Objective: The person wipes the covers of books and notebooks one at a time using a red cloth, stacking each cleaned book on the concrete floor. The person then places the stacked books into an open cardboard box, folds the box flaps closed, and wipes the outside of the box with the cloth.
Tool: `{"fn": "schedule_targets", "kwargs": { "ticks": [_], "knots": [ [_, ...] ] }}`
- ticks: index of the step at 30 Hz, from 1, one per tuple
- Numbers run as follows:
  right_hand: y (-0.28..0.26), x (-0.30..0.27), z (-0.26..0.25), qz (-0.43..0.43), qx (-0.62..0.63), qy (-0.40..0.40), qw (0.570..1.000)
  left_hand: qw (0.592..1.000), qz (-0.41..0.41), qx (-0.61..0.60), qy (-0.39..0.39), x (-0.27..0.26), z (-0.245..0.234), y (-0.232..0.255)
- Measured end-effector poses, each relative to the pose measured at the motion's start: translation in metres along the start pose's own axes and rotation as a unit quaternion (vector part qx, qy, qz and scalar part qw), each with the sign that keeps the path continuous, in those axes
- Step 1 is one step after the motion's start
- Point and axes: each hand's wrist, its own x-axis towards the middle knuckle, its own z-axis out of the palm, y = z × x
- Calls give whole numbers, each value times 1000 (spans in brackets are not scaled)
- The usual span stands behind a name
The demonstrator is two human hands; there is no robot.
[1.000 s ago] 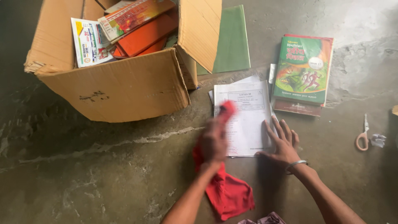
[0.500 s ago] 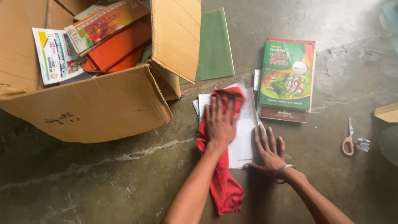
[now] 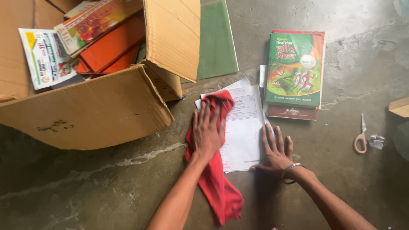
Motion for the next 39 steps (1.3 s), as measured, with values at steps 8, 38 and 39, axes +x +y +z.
{"fn": "schedule_targets", "kwargs": {
  "ticks": [8, 38, 39],
  "knots": [
    [11, 8, 20, 0, -7, 19, 1000, 999, 32, -2, -17, 20, 31, 73],
    [24, 14, 40, -21, -72, 47, 996, 988, 96, -88, -78, -74, -19, 74],
    [23, 13, 39, -35, -41, 68, 996, 986, 112, -78, -91, -79, -25, 67]
  ]
}}
